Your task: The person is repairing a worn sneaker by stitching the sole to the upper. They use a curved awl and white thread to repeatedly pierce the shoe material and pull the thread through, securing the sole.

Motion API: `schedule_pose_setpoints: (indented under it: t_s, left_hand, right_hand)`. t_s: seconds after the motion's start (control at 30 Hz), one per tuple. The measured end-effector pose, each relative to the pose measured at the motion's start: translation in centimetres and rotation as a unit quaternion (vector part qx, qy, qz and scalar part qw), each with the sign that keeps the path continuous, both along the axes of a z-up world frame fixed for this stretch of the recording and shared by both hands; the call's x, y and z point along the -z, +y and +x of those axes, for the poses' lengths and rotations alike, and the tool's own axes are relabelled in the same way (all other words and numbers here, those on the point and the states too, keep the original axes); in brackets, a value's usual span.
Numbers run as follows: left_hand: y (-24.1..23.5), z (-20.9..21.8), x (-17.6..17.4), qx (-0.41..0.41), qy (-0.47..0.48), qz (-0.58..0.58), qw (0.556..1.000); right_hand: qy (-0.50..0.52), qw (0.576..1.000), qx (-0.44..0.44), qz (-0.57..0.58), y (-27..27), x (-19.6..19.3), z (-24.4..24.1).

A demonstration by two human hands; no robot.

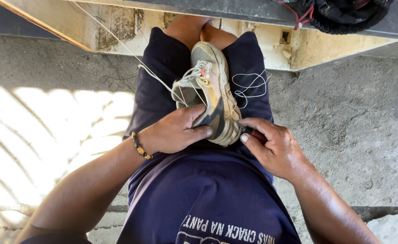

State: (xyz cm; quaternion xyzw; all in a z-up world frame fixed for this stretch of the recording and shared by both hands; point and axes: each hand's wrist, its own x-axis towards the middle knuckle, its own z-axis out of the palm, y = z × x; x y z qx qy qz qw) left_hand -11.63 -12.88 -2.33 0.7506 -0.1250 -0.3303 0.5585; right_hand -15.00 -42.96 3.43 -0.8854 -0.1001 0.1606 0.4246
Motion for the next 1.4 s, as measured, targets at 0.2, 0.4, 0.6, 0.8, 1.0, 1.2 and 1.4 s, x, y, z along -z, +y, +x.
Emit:
schedule_pose_setpoints:
  t_s: [0.2,0.4,0.6,0.8,1.0,1.2,1.4]
  left_hand:
    - [-0.3,0.5,-1.8,-0.031,0.03,-0.023,0.999]
    - [0.0,0.0,-2.2,-0.044,0.057,-0.084,0.994]
    - [0.1,0.0,-2.1,-0.045,0.054,-0.108,0.992]
    - [0.0,-0.1,-1.5,-0.045,0.054,-0.113,0.991]
    - [0.1,-0.3,-1.6,-0.049,0.048,-0.119,0.991]
    - [-0.1,-0.4,-1.8,-0.049,0.053,-0.122,0.99]
    - [-0.2,-0.3,-1.3,-0.031,0.045,-0.085,0.995]
  right_hand:
    - [-0.047,0.998,-0.031,0.006,1.9,-0.8,0.4]
    - [-0.02,0.999,-0.035,-0.004,1.8,-1.1,0.8]
    - [-0.03,0.997,-0.051,-0.042,1.5,-0.9,0.8]
    - [-0.03,0.994,-0.07,-0.074,0.6,-0.4,0.9]
    - [-0.026,0.994,-0.078,-0.078,0.7,-0.4,1.5]
    - [0.002,0.986,-0.093,-0.138,0.5,-0.4,1.9]
    - [-0.012,0.966,-0.131,-0.223,1.3,-2.3,2.6]
